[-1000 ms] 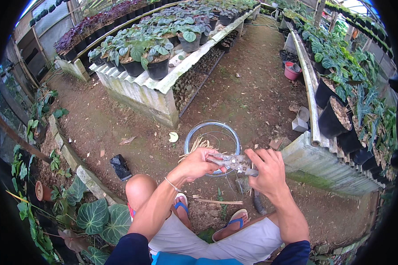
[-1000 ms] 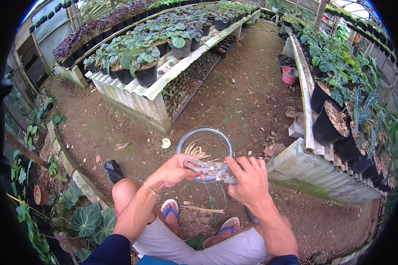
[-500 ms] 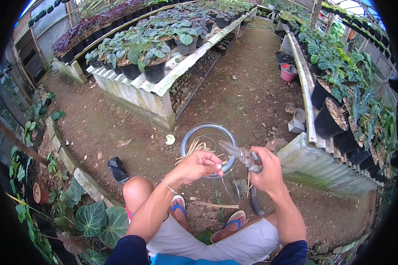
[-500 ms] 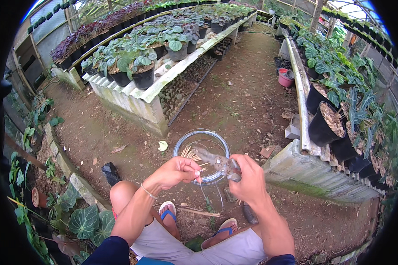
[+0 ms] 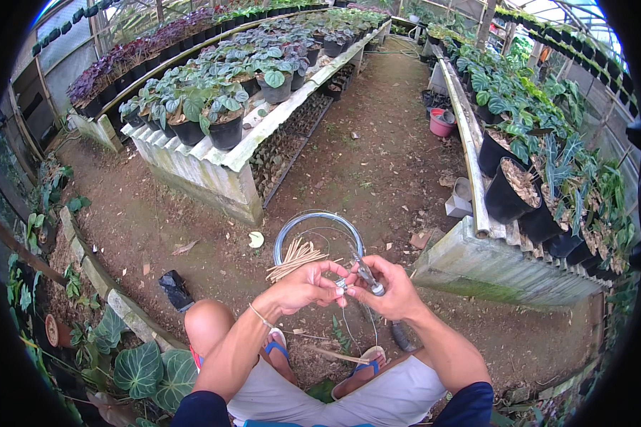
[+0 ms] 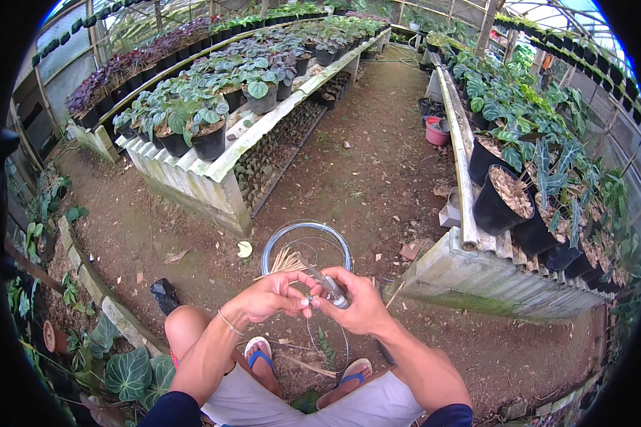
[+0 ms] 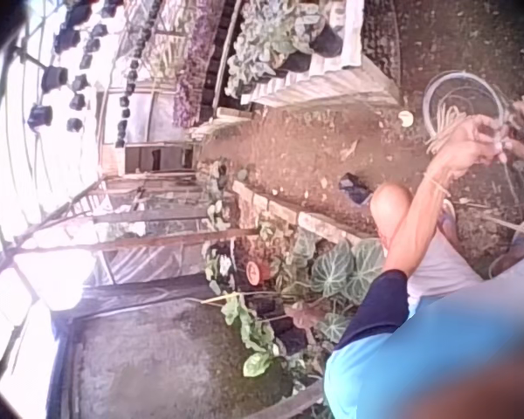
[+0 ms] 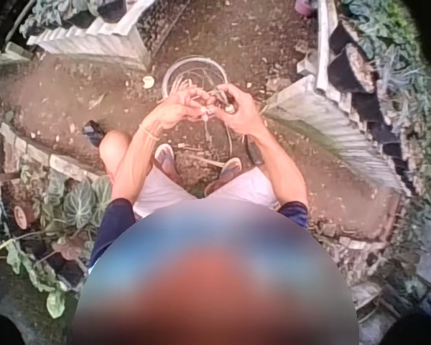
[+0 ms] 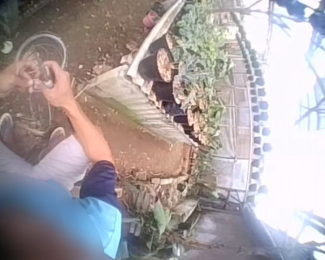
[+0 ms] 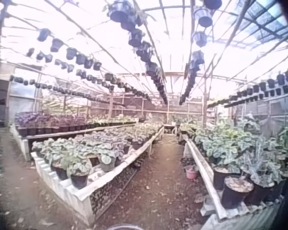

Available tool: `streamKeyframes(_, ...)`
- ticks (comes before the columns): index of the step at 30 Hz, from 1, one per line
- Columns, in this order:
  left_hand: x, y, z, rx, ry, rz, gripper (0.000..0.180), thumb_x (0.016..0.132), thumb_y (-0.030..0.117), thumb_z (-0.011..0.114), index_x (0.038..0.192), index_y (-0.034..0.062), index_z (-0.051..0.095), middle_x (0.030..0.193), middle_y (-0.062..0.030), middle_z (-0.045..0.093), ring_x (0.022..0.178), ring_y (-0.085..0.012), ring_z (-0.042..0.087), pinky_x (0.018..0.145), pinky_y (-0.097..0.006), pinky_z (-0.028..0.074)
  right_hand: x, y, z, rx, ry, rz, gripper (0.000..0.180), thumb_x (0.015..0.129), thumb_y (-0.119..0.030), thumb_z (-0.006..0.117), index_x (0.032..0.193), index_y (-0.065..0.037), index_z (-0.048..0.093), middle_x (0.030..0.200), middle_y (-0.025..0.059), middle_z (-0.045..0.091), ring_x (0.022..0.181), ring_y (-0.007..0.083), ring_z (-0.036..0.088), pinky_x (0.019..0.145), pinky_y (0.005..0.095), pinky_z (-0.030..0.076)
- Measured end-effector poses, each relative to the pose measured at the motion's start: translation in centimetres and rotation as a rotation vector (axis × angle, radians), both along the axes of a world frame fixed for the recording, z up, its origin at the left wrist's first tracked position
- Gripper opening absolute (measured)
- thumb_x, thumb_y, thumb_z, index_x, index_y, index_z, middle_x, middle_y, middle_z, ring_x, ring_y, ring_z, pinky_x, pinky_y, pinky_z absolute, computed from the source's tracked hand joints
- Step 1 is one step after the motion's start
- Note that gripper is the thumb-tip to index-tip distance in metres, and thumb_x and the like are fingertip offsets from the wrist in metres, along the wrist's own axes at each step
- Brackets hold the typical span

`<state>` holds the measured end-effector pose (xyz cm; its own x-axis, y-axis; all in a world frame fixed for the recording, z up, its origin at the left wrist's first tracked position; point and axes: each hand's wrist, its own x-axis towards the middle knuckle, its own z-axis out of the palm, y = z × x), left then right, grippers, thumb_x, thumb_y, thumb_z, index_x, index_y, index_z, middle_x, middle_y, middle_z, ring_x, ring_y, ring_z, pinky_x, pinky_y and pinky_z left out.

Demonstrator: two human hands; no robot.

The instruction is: The person sits on the ground in a greenhouse and assembles wire plant stakes. They wrap thin wire around wooden sticks, twist the wire to secure it, and use pliers to cut the wire. The person repeats this process for several sticks.

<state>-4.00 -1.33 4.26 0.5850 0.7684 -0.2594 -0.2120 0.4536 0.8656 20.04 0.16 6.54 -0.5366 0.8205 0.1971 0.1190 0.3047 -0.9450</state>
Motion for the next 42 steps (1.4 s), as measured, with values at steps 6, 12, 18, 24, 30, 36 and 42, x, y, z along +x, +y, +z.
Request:
streamKeyframes(6,-0.1,0.1,-0.1,-0.057,-0.122,-0.041,0.039,0.100,0.003,0.067,0.136,0.0014,0.052,0.096,-0.0139,0.076,0.075,-0.0093,0.062,0.065,-0.024,0.044,-0.1,-0.1,0.2,0.051,0.033,0.013,0.040,0.089,-0.009,0.083,0.123,-0.001,0.065,0.101,0.0077,0.078,0.094,0.0113,0.073,0.083,0.0296,0.058)
streamKeyframes(12,-0.2,0.1,-0.2,-0.120,-0.227,-0.070,0.037,0.101,0.004,0.068,0.135,0.0017,0.053,0.101,-0.0129,0.076,0.085,-0.0121,0.069,0.069,-0.024,0.050,-0.2,-0.2,-0.1,0.061,0.060,0.009,0.040,0.089,-0.007,0.083,0.124,-0.001,0.064,0.101,0.0069,0.077,0.093,0.0100,0.072,0.083,0.0292,0.058)
streamKeyframes(18,0.0,-0.2,-0.1,-0.015,-0.177,0.025,0.038,0.101,0.004,0.067,0.136,0.0023,0.051,0.104,-0.0117,0.077,0.096,-0.0139,0.073,0.072,-0.025,0.052,-0.8,-0.7,-0.5,-0.070,0.177,-0.044,0.042,0.090,-0.002,0.081,0.126,0.003,0.060,0.106,0.0075,0.073,0.095,0.0111,0.069,0.084,0.0287,0.058)
streamKeyframes(24,-0.3,-0.1,0.0,-0.046,-0.301,-0.024,0.037,0.101,0.008,0.069,0.134,0.0047,0.052,0.102,-0.0111,0.077,0.086,-0.0100,0.069,0.072,-0.024,0.051,-0.9,-0.7,-0.6,-0.094,0.208,-0.032,0.039,0.092,-0.005,0.081,0.126,-0.001,0.062,0.105,0.0057,0.072,0.097,0.0105,0.069,0.087,0.0281,0.057)
streamKeyframes(30,-0.1,-0.2,0.2,0.015,-0.243,0.014,0.037,0.101,0.009,0.071,0.132,0.0053,0.052,0.098,-0.0103,0.078,0.085,-0.0085,0.068,0.072,-0.024,0.049,-1.2,-0.8,-0.4,-0.085,0.203,-0.059,0.037,0.092,-0.006,0.082,0.123,-0.002,0.062,0.105,0.0048,0.071,0.096,0.0103,0.068,0.085,0.0280,0.057)
streamKeyframes(36,0.6,-0.8,0.5,0.228,-0.056,0.137,0.035,0.101,0.010,0.071,0.130,0.0057,0.051,0.097,-0.0078,0.078,0.090,-0.0078,0.068,0.079,-0.026,0.051,-1.5,-0.8,0.2,-0.213,0.246,-0.074,0.038,0.091,0.001,0.079,0.123,-0.001,0.058,0.105,0.0048,0.068,0.091,0.0104,0.068,0.081,0.0280,0.058)
streamKeyframes(42,1.9,-1.6,0.9,0.398,0.092,0.280,0.028,0.102,0.010,0.069,0.124,0.0056,0.052,0.094,-0.0062,0.079,0.089,-0.0078,0.069,0.079,-0.027,0.051,-2.1,-1.1,0.7,-0.265,0.267,-0.121,0.037,0.091,0.003,0.076,0.122,-0.001,0.056,0.101,0.0042,0.065,0.090,0.0100,0.066,0.079,0.0277,0.058)
